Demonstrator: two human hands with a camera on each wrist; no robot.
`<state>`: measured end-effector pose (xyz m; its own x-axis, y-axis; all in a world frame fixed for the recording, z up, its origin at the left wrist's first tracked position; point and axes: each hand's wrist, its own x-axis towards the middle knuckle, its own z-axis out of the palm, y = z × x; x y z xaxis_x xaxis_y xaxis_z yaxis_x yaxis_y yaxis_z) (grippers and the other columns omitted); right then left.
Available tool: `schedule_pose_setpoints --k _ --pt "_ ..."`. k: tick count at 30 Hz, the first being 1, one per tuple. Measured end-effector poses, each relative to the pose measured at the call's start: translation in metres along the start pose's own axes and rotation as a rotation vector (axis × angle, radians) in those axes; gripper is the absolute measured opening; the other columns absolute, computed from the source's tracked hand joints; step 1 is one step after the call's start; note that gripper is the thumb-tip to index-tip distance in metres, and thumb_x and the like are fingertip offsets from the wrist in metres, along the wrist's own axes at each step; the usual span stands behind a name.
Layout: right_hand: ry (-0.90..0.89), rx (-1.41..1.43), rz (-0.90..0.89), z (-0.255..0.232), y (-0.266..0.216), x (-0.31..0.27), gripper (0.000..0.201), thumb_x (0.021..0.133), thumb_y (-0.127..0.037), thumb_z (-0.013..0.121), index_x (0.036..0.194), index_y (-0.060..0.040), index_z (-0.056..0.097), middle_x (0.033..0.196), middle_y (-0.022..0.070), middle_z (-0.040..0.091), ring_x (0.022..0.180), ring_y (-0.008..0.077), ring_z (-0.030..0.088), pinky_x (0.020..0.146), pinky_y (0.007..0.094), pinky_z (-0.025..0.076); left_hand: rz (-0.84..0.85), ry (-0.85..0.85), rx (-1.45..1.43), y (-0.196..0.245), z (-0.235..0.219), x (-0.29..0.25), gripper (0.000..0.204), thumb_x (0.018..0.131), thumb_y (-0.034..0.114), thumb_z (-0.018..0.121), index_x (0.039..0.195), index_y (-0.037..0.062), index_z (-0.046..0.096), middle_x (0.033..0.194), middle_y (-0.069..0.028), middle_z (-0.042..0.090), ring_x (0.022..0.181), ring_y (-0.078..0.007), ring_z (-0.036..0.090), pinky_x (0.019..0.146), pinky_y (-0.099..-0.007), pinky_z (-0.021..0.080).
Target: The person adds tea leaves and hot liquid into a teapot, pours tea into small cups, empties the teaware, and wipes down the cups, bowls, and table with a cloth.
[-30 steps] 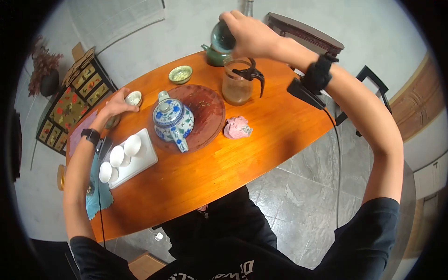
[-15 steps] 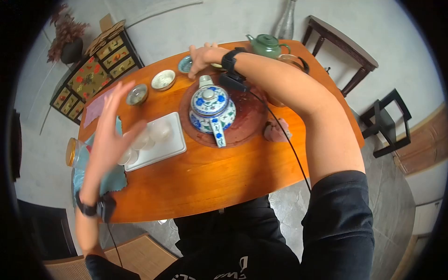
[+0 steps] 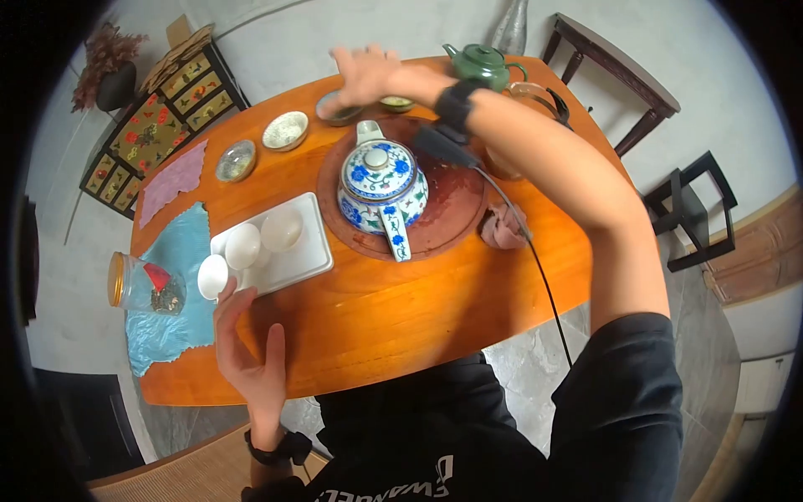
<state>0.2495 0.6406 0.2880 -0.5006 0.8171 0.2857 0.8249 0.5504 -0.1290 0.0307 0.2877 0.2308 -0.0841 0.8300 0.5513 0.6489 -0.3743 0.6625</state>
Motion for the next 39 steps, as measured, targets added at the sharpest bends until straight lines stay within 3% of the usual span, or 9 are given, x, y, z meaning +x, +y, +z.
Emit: schedule_pose_setpoints --k 2,6,15,22,24,28,32,34,39 --pt "0.247 0.28 -0.315 -0.036 0.013 -0.026 0.084 0.084 -0.057 0.075 0.143 -0.0014 0.051 0.12 0.0282 0.068 0.116 0.0425 0.064 0.1 0.0502 0.049 -0.032 0.02 -0.138 0.004 0.007 -0.009 0.044 0.08 -0.011 0.061 0.123 -0.001 0.062 0.127 -0.0159 0.063 0.138 -0.0368 0.05 0.118 -0.0494 0.034" --pt "0.023 0.161 0.014 -0.128 -0.028 -0.172 0.037 0.093 -0.034 0.069 0.114 -0.0028 0.069 0.109 0.0175 0.073 0.098 0.0353 0.072 0.083 0.0412 0.057 -0.128 0.059 -0.348 0.01 0.019 -0.041 0.034 0.084 -0.009 0.062 0.118 -0.0019 0.063 0.12 -0.0164 0.064 0.126 -0.0346 0.057 0.113 -0.0478 0.04" --pt "0.305 0.229 0.516 -0.04 -0.035 -0.355 0.017 0.083 -0.012 0.082 0.096 -0.0037 0.075 0.106 0.0115 0.068 0.093 0.0309 0.07 0.083 0.0381 0.056 -0.185 -0.153 -0.564 0.047 0.053 -0.059 0.014 0.088 -0.003 0.063 0.102 -0.0023 0.064 0.101 -0.0165 0.066 0.093 -0.0249 0.063 0.084 -0.033 0.05" --pt "0.521 0.342 0.53 -0.04 -0.054 -0.358 0.009 0.087 -0.006 0.076 0.092 -0.0008 0.071 0.105 0.014 0.062 0.101 0.0275 0.063 0.091 0.0344 0.049 0.008 -0.399 -0.629 0.083 0.078 -0.028 0.017 0.083 -0.004 0.07 0.1 -0.0017 0.069 0.101 -0.0162 0.069 0.091 -0.0275 0.068 0.082 -0.0344 0.054" --pt "0.674 0.839 0.465 -0.055 -0.059 -0.371 0.007 0.091 -0.004 0.068 0.094 0.0004 0.064 0.105 0.009 0.059 0.103 0.0187 0.057 0.095 0.0313 0.044 0.066 -0.336 -0.659 0.089 0.085 -0.022 0.026 0.08 -0.006 0.073 0.105 0.0008 0.072 0.102 -0.0142 0.072 0.089 -0.0293 0.07 0.08 -0.0362 0.057" --pt "0.295 1.288 0.648 -0.081 -0.092 -0.363 0.01 0.097 -0.008 0.064 0.102 -0.0002 0.06 0.102 0.0078 0.06 0.097 0.0169 0.057 0.091 0.0302 0.046 -0.116 -0.135 -0.735 0.117 0.1 -0.005 0.041 0.081 0.001 0.078 0.12 -0.0014 0.067 0.112 -0.0166 0.071 0.11 -0.0319 0.066 0.095 -0.0376 0.053" --pt "0.521 1.414 0.212 -0.085 -0.109 -0.358 0.014 0.096 -0.01 0.065 0.101 0.002 0.059 0.094 0.0119 0.065 0.088 0.0202 0.062 0.086 0.0342 0.049 -0.232 -0.35 -0.876 0.114 0.09 0.014 0.048 0.081 0.006 0.081 0.125 0.001 0.064 0.116 -0.015 0.071 0.114 -0.0311 0.064 0.096 -0.0378 0.052" --pt "0.422 1.067 0.369 -0.089 -0.111 -0.346 0.015 0.094 -0.011 0.067 0.095 -0.0005 0.056 0.087 0.0139 0.063 0.081 0.0215 0.06 0.079 0.0355 0.05 0.004 -0.559 -0.68 0.098 0.084 0.02 0.04 0.081 0.017 0.082 0.116 0.0009 0.07 0.109 -0.0139 0.074 0.105 -0.0306 0.07 0.106 -0.0454 0.047" --pt "0.566 1.59 0.317 -0.071 -0.124 -0.34 0.024 0.1 -0.023 0.064 0.104 -0.0027 0.052 0.084 0.0051 0.054 0.077 0.0121 0.049 0.071 0.0288 0.043 -0.012 -0.546 -0.616 0.073 0.044 0.03 0.024 0.081 0.015 0.08 0.097 0.0014 0.067 0.089 -0.0109 0.066 0.079 -0.0237 0.063 0.084 -0.0384 0.055"
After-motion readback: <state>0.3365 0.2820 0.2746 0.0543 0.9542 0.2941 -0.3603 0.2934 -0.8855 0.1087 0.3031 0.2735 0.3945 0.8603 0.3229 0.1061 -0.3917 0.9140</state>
